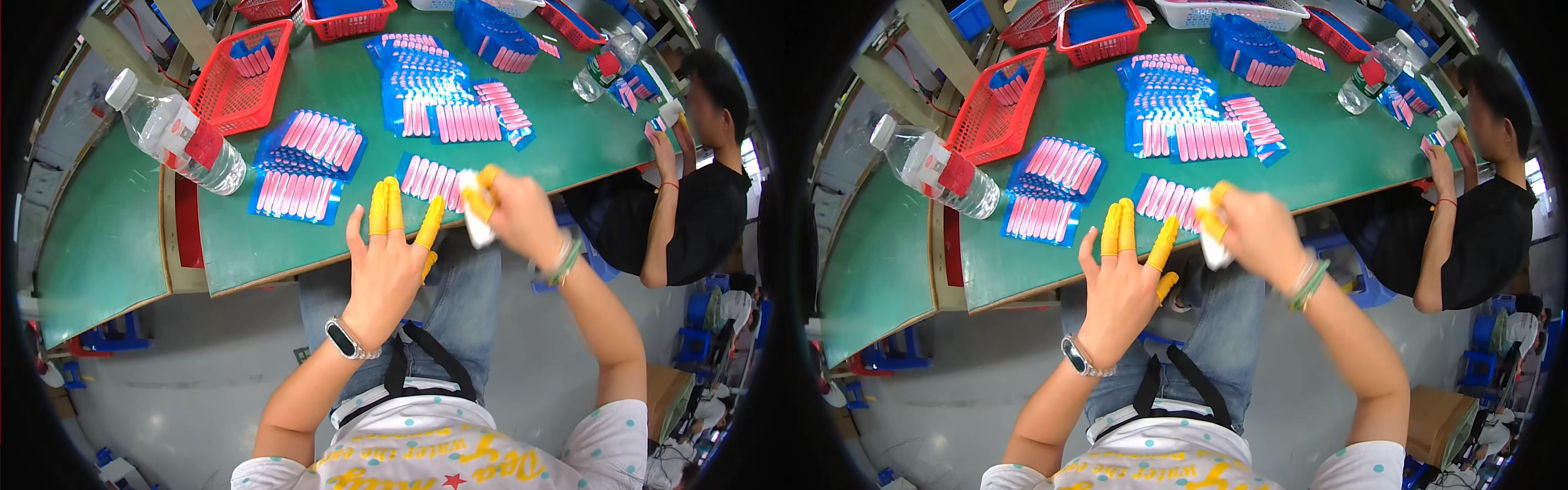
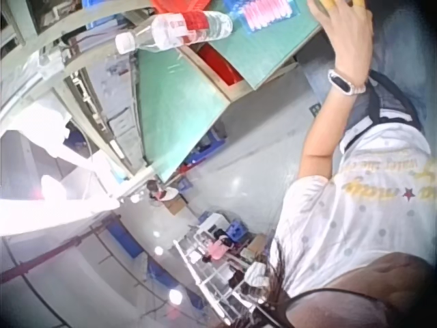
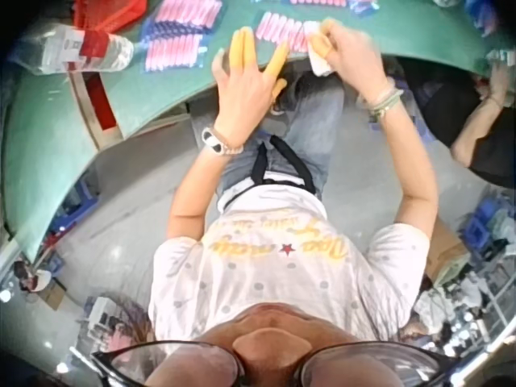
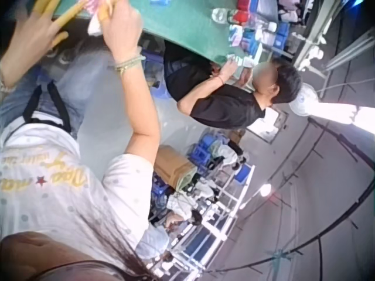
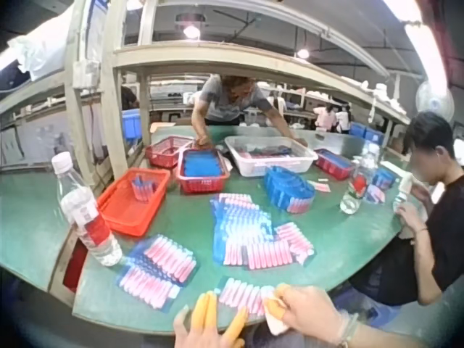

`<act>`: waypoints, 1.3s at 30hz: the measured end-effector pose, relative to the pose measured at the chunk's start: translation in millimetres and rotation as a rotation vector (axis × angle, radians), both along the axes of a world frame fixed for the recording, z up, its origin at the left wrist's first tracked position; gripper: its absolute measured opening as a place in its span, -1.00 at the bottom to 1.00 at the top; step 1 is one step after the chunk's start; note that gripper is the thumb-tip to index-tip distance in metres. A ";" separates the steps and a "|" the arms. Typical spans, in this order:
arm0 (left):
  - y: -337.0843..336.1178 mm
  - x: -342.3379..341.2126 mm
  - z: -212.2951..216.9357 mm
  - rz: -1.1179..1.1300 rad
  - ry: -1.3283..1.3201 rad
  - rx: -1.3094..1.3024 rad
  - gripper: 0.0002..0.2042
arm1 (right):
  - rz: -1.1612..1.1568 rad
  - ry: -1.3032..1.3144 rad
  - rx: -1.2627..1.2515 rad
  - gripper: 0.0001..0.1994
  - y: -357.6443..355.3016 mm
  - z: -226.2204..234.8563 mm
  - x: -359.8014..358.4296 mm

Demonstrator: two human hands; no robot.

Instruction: The person cleans small pink and blue plastic components by wiping them with a damp cloth while wearing finger cots.

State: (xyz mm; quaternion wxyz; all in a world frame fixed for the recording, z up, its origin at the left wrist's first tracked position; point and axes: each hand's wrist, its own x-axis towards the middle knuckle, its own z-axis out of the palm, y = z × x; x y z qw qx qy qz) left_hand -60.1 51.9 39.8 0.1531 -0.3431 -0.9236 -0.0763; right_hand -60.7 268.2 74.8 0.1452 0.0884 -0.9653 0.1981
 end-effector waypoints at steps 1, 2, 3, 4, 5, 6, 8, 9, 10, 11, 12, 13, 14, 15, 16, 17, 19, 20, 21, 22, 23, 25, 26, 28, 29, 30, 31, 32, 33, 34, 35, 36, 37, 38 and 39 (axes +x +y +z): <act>1.6 0.7 1.4 -0.007 0.001 0.006 -0.37 | -0.119 -0.074 -0.053 -0.83 10.4 6.2 -5.2; 2.6 1.0 2.8 -0.008 0.003 0.010 -0.37 | -0.138 -0.091 -0.089 -0.82 24.0 -0.3 -9.0; 2.8 0.1 2.9 -0.005 0.004 0.011 -0.37 | -0.142 -0.091 -0.086 -0.82 18.3 0.0 -4.1; 2.2 -0.9 0.7 0.001 0.007 0.008 -0.37 | -0.064 -0.035 -0.052 -0.81 4.9 -2.8 2.3; 1.5 -1.1 -2.3 -0.002 -0.018 0.007 -0.38 | 0.014 0.021 -0.019 -0.79 -4.9 -5.7 8.9; 1.1 1.4 -3.6 -0.011 -0.048 0.009 -0.39 | 0.077 0.083 0.002 -0.79 -8.9 -9.3 18.3; 2.8 -0.8 -0.1 -0.007 -0.026 0.013 -0.38 | -0.011 0.019 -0.042 -0.80 3.7 0.1 6.3; 4.1 -1.4 1.7 -0.009 -0.003 0.021 -0.38 | -0.105 -0.043 -0.082 -0.81 12.5 5.2 0.4; 4.5 -0.8 2.9 -0.016 -0.002 0.025 -0.38 | -0.159 -0.089 -0.125 -0.79 19.9 1.7 -3.1; 4.6 0.2 4.3 -0.020 -0.013 0.019 -0.38 | -0.165 -0.086 -0.121 -0.79 16.4 1.0 2.9; 2.5 -1.5 5.6 -0.012 -0.017 0.009 -0.38 | -0.133 -0.061 -0.085 -0.78 3.9 -0.7 9.8; 1.1 -1.8 6.3 -0.001 -0.006 0.010 -0.38 | -0.096 -0.032 -0.050 -0.76 -6.6 -2.3 17.9; -0.8 -1.5 5.6 -0.005 -0.026 0.037 -0.38 | -0.041 -0.022 -0.095 -0.75 -13.9 -6.1 26.0; -1.3 -0.6 4.2 -0.014 -0.047 0.070 -0.38 | 0.002 -0.036 -0.193 -0.76 -16.1 -7.4 32.0; -2.0 -0.4 4.0 -0.023 -0.040 0.106 -0.38 | 0.013 -0.159 -0.395 -0.78 -13.2 -8.8 34.4; -4.2 1.4 4.3 -0.011 -0.024 0.110 -0.38 | 0.028 -0.285 -0.596 -0.80 -9.4 -9.6 34.8; -5.9 0.8 8.3 -0.004 -0.034 0.190 -0.37 | -0.068 -0.156 -0.867 -0.86 -6.6 -9.3 30.2; -10.4 -2.3 13.8 0.034 -0.027 0.225 -0.37 | -0.099 -0.089 -0.943 -0.88 -1.7 -7.7 23.2; -15.3 -9.9 20.8 0.095 0.008 0.221 -0.39 | -0.125 -0.016 -0.991 -0.86 1.4 -6.1 17.7; -25.2 -20.1 30.7 0.151 0.072 0.212 -0.41 | -0.120 -0.018 -0.996 -0.86 5.0 -3.4 11.5; -36.5 -32.3 38.2 0.205 0.136 0.203 -0.44 | -0.117 -0.019 -1.002 -0.86 9.0 -1.9 5.1; -59.7 -56.9 43.3 0.319 0.255 0.125 -0.50 | -0.090 0.049 -1.027 -0.85 9.3 -1.9 -10.7; -66.6 -64.3 41.6 0.363 0.183 0.079 -0.56 | -0.071 0.109 -1.049 -0.85 10.7 -2.9 -17.7; -62.2 -68.0 47.0 0.350 0.246 0.088 -0.58 | -0.088 0.212 -1.104 -0.85 17.9 -10.5 -30.4; -53.5 -66.7 49.8 0.329 0.248 0.119 -0.58 | -0.107 0.303 -1.159 -0.85 22.3 -15.2 -35.7; -43.7 -64.4 52.2 0.263 0.222 0.145 -0.58 | -0.165 0.358 -1.183 -0.85 23.6 -21.3 -41.0; -31.1 -60.3 54.7 0.198 0.194 0.173 -0.57 | -0.161 0.373 -1.179 -0.85 26.3 -24.9 -42.4; -16.2 -59.6 52.4 0.100 0.140 0.197 -0.57 | -0.194 0.383 -1.222 -0.84 29.0 -27.3 -41.8; 2.3 -58.0 46.8 0.044 0.122 0.203 -0.56 | -0.225 0.390 -1.264 -0.84 31.2 -29.1 -41.1; 19.6 -60.7 38.2 -0.002 0.111 0.211 -0.55 | -0.220 0.388 -1.250 -0.84 27.7 -28.0 -40.2; 33.9 -63.3 32.9 -0.045 0.121 0.209 -0.52 | -0.225 0.357 -1.237 -0.85 26.1 -28.1 -38.1; 45.4 -65.7 24.3 -0.042 0.104 0.202 -0.51 | -0.227 0.343 -1.246 -0.85 23.3 -29.4 -38.2; 53.5 -65.0 21.7 -0.046 0.084 0.195 -0.51 | -0.237 0.330 -1.253 -0.86 21.9 -32.1 -38.1; 53.6 -63.8 19.7 -0.052 0.097 0.205 -0.51 | -0.207 0.322 -1.288 -0.86 20.5 -34.1 -40.1; 52.0 -60.5 21.5 -0.042 0.055 0.181 -0.51 | -0.213 0.323 -1.288 -0.86 20.2 -36.9 -41.3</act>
